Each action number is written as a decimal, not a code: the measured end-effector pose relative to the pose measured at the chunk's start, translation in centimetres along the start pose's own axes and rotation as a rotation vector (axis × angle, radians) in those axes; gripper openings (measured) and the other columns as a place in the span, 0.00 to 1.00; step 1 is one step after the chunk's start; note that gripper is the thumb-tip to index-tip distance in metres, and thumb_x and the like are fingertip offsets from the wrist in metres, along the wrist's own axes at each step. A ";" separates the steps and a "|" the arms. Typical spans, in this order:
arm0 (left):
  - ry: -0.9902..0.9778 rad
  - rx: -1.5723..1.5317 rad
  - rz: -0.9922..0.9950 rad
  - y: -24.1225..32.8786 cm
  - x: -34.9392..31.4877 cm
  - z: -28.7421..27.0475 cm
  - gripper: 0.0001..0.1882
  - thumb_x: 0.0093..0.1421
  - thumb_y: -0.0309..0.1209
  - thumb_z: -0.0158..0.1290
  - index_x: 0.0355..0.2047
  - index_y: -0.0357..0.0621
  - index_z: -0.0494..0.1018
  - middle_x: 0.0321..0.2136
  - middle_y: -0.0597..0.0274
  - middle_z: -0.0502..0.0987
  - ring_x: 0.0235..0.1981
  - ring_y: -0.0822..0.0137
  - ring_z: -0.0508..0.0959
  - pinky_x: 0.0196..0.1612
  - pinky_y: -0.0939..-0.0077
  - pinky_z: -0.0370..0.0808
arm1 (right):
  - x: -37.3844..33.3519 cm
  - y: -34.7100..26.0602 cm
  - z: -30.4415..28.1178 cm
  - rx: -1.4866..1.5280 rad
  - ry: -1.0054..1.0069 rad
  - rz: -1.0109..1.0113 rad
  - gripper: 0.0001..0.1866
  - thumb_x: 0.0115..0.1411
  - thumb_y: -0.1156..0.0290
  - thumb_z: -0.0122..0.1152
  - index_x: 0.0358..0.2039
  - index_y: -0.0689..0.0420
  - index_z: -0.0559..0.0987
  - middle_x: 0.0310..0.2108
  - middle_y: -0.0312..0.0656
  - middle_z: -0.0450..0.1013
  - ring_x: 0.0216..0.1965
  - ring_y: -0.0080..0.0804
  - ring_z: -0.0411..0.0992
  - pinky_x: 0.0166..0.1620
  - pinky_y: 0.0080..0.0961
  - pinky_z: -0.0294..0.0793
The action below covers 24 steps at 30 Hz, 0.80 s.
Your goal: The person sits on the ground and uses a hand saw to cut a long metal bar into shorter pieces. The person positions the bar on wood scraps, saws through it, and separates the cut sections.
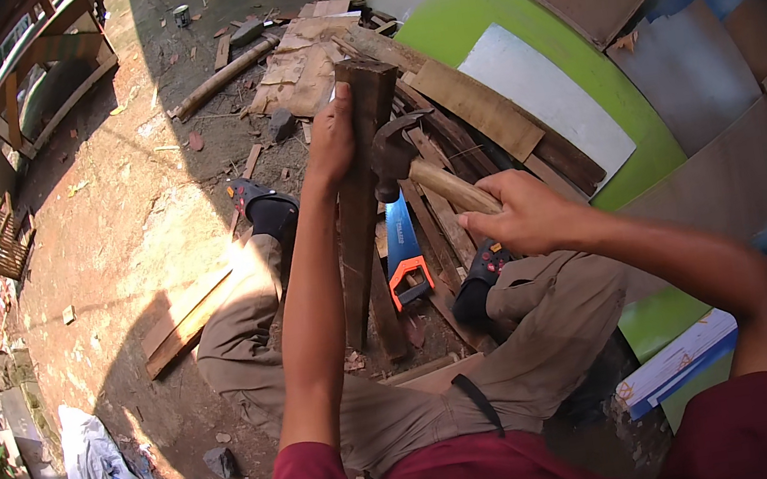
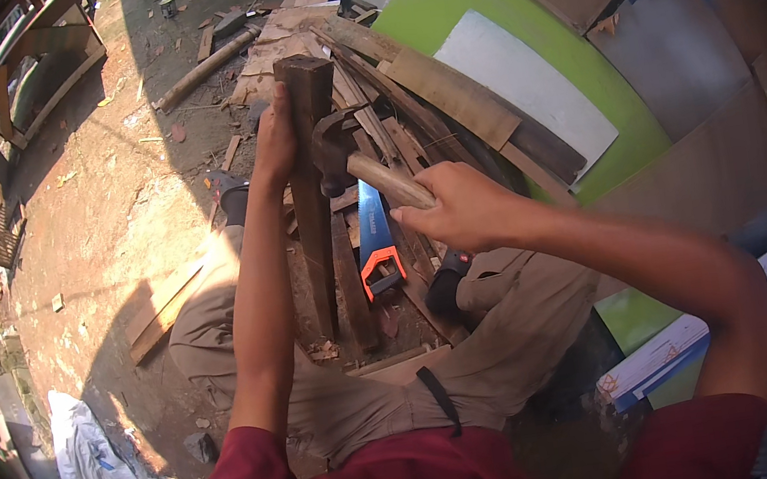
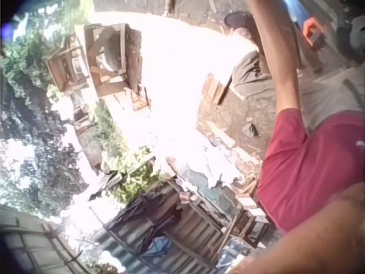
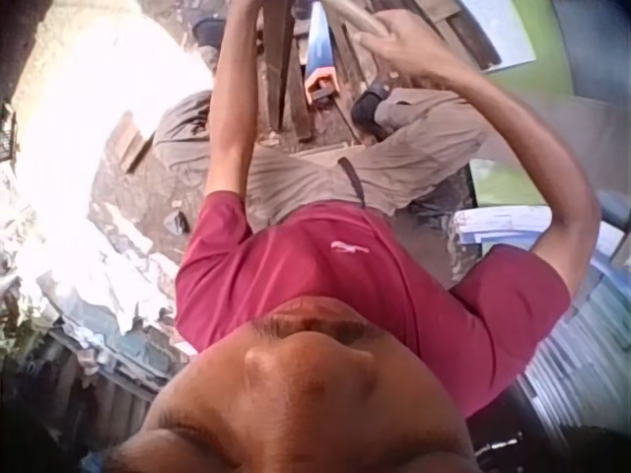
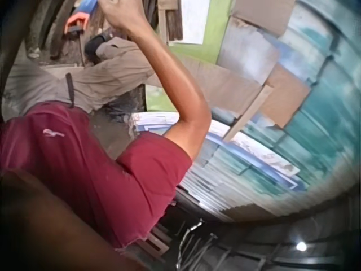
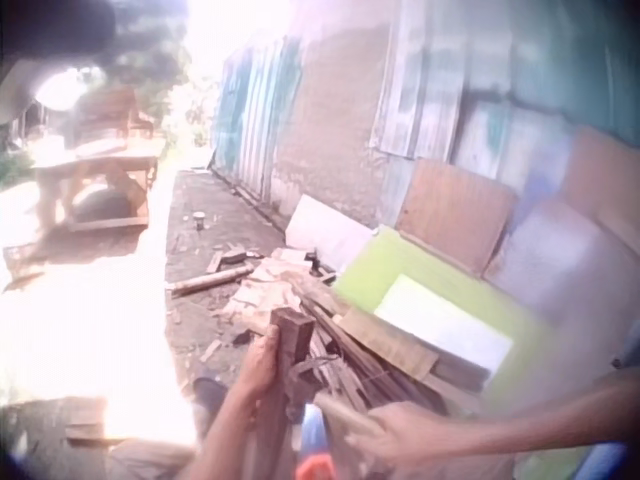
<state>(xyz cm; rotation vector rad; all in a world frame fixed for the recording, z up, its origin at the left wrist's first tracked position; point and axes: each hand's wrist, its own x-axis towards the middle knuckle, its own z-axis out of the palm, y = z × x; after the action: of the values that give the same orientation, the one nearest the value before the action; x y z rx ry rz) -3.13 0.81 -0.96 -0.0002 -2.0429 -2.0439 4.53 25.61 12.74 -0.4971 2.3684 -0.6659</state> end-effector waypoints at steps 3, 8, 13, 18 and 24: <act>0.041 -0.071 -0.002 -2.8 -1.6 -0.3 0.43 0.72 0.65 0.28 0.50 0.34 0.75 0.44 0.56 0.79 0.47 0.66 0.76 0.54 0.66 0.70 | 0.1 1.3 -0.3 0.050 0.012 0.008 0.19 0.65 0.59 0.61 0.35 0.66 0.78 0.18 0.38 0.70 0.17 0.26 0.70 0.23 0.31 0.70; -0.154 -0.122 -0.356 -16.5 -9.6 -3.2 0.48 0.67 0.72 0.23 0.57 0.42 0.72 0.53 0.58 0.76 0.57 0.62 0.73 0.62 0.58 0.65 | -1.7 2.6 -0.6 0.106 0.031 0.110 0.20 0.64 0.57 0.63 0.35 0.65 0.78 0.19 0.37 0.69 0.17 0.24 0.69 0.22 0.28 0.68; -0.192 0.190 -0.433 -29.9 -19.4 -4.6 0.46 0.71 0.65 0.24 0.54 0.35 0.75 0.47 0.54 0.80 0.50 0.62 0.77 0.55 0.66 0.70 | -3.3 3.5 -0.4 0.285 -0.024 0.098 0.19 0.65 0.56 0.64 0.36 0.62 0.75 0.18 0.34 0.67 0.15 0.21 0.66 0.17 0.25 0.64; 0.032 0.206 -0.278 -27.6 -21.8 4.3 0.40 0.71 0.61 0.35 0.27 0.29 0.71 0.18 0.49 0.69 0.22 0.61 0.70 0.31 0.58 0.68 | -5.9 8.7 0.3 0.671 -0.128 0.312 0.17 0.66 0.58 0.64 0.35 0.58 0.70 0.16 0.32 0.63 0.11 0.19 0.62 0.13 0.23 0.60; -0.013 0.374 -0.287 -30.1 -22.6 2.6 0.40 0.70 0.60 0.36 0.22 0.29 0.70 0.16 0.41 0.65 0.19 0.50 0.70 0.29 0.54 0.67 | -7.2 11.8 5.9 0.761 -0.076 0.410 0.15 0.68 0.63 0.62 0.33 0.58 0.68 0.15 0.31 0.60 0.10 0.19 0.59 0.13 0.23 0.58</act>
<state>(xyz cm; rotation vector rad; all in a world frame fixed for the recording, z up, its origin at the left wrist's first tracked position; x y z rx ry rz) 13.04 6.91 -34.49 0.3677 -2.5248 -1.7716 11.47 36.68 5.32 0.2805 1.8599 -1.2218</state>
